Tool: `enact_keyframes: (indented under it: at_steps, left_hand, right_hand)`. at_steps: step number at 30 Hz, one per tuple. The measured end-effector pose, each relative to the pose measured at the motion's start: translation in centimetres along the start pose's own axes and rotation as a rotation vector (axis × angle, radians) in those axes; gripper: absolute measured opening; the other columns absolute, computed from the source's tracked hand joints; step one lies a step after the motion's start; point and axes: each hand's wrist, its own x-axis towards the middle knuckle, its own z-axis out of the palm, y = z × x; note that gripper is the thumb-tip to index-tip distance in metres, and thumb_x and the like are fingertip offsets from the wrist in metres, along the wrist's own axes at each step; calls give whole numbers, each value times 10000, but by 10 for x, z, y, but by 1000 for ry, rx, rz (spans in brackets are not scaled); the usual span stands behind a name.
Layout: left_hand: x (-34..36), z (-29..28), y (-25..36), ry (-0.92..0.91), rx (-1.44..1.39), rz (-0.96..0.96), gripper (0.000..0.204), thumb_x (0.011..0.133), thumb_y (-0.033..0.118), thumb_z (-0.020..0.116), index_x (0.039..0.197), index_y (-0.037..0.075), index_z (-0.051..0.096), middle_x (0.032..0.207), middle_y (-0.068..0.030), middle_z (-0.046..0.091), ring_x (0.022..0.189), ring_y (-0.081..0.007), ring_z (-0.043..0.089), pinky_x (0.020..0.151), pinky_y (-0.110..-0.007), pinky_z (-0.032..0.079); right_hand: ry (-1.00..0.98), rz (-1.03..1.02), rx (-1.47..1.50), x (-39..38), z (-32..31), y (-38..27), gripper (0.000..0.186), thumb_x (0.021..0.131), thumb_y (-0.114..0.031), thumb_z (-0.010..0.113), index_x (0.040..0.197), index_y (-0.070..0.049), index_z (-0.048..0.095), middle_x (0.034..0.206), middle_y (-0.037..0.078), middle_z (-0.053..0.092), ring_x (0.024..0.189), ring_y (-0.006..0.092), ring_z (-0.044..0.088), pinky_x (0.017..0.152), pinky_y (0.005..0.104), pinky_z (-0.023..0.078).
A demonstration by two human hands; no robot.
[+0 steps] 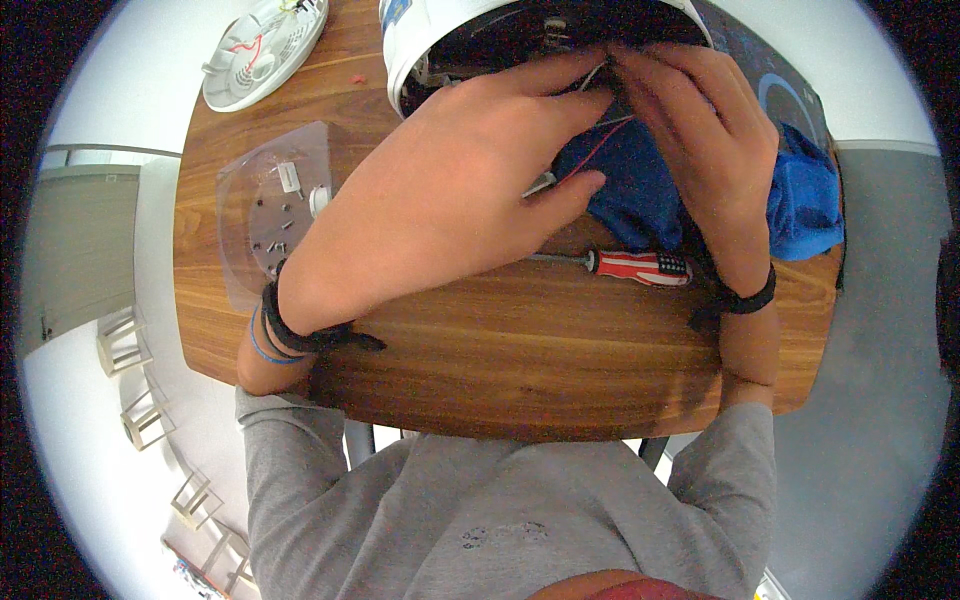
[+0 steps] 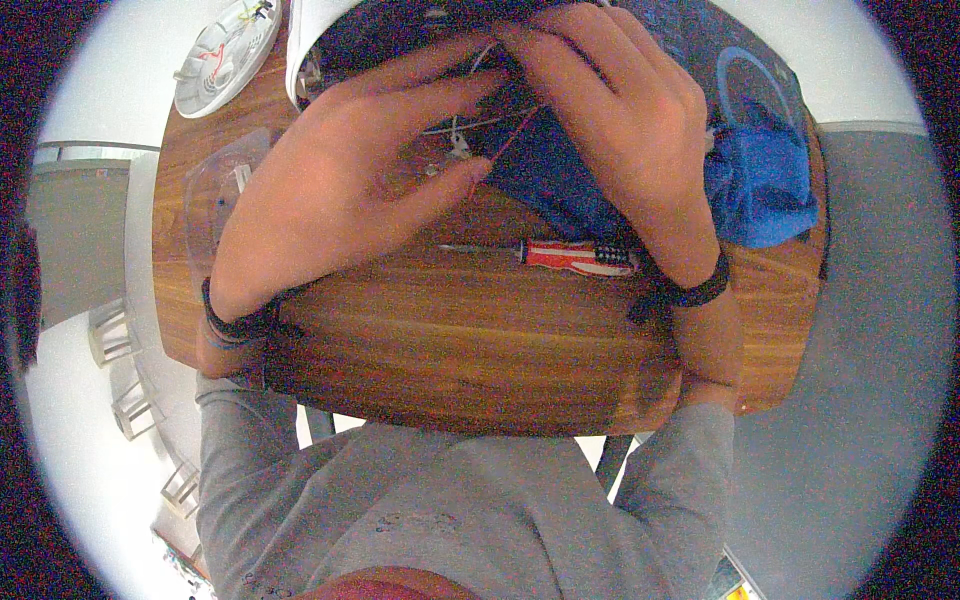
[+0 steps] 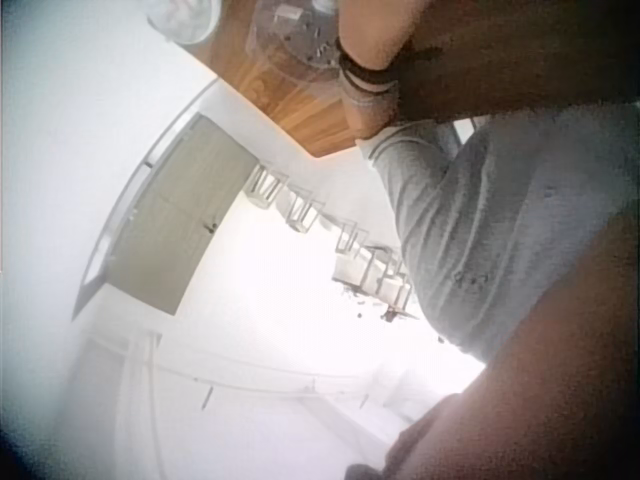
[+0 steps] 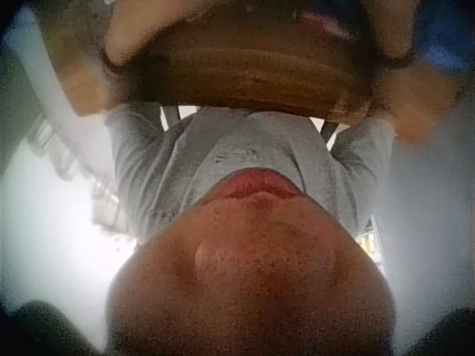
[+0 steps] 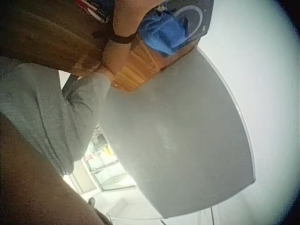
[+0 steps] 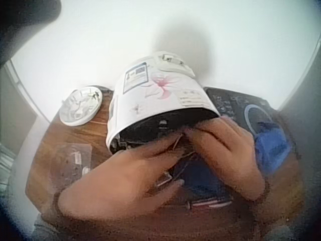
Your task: The person repairs a white electronic device by connecting internal wires and securing them with a screwdriver. They then reassemble the device by placing the top cover back on.
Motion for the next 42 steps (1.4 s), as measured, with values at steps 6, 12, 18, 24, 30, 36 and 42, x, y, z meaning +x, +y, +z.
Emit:
enact_keyframes:
  at_steps: [6, 12, 18, 24, 30, 36, 42]
  left_hand:
    - [-1, -2, 2, -1, 31, 13, 505, 968, 187, 831, 1421, -8, 722, 1590, -252, 630, 1373, -466, 674, 1178, -497, 551]
    - [-1, -3, 3, -12, 51, 20, 485, 968, 198, 831, 1402, 0, 743, 1596, -248, 628, 1381, -466, 669, 1184, -501, 547]
    - [-1, -4, 2, -24, 48, 29, 478, 973, 217, 836, 1389, -1, 748, 1597, -257, 623, 1361, -472, 679, 1169, -497, 560]
    - [-1, -4, 0, -41, 43, 36, 443, 962, 213, 843, 1345, 2, 772, 1603, -277, 611, 1373, -475, 673, 1173, -495, 557]
    - [-4, -3, -1, -18, 17, 43, 414, 951, 184, 835, 1313, -10, 785, 1612, -288, 600, 1383, -477, 669, 1190, -488, 541]
    - [-3, -6, 1, -65, -19, 27, 407, 956, 181, 827, 1303, -29, 785, 1607, -291, 603, 1381, -480, 669, 1189, -481, 542]
    - [-5, -4, -3, -40, 52, 59, 379, 953, 183, 831, 1268, -27, 804, 1612, -292, 600, 1388, -468, 669, 1193, -476, 538]
  right_hand:
    - [-27, 8, 59, -4, -1, 3, 312, 868, -28, 885, 1175, -71, 851, 1145, 84, 783, 1032, 273, 770, 878, 366, 636]
    - [-47, 13, 31, -4, -2, 4, 329, 865, -25, 875, 1190, -64, 849, 1157, 85, 784, 1040, 267, 770, 888, 357, 633]
    - [-91, 22, 74, -3, -6, 5, 339, 885, -22, 856, 1220, -70, 843, 1163, 86, 769, 1049, 282, 760, 891, 372, 630]
    - [-65, 5, 66, -2, -6, 3, 337, 879, -16, 859, 1212, -66, 843, 1146, 87, 766, 1025, 286, 756, 884, 376, 629]
    - [-57, 1, 53, -2, -4, 3, 336, 886, -12, 863, 1217, -58, 839, 1148, 92, 762, 1035, 290, 751, 892, 374, 624]
    - [-83, -15, 70, -1, -4, 4, 330, 899, -3, 854, 1224, -55, 833, 1155, 101, 760, 1043, 289, 747, 892, 377, 616]
    - [36, -19, 132, -8, 8, 7, 305, 890, 1, 864, 1187, -48, 822, 1114, 101, 748, 1022, 294, 747, 870, 383, 619]
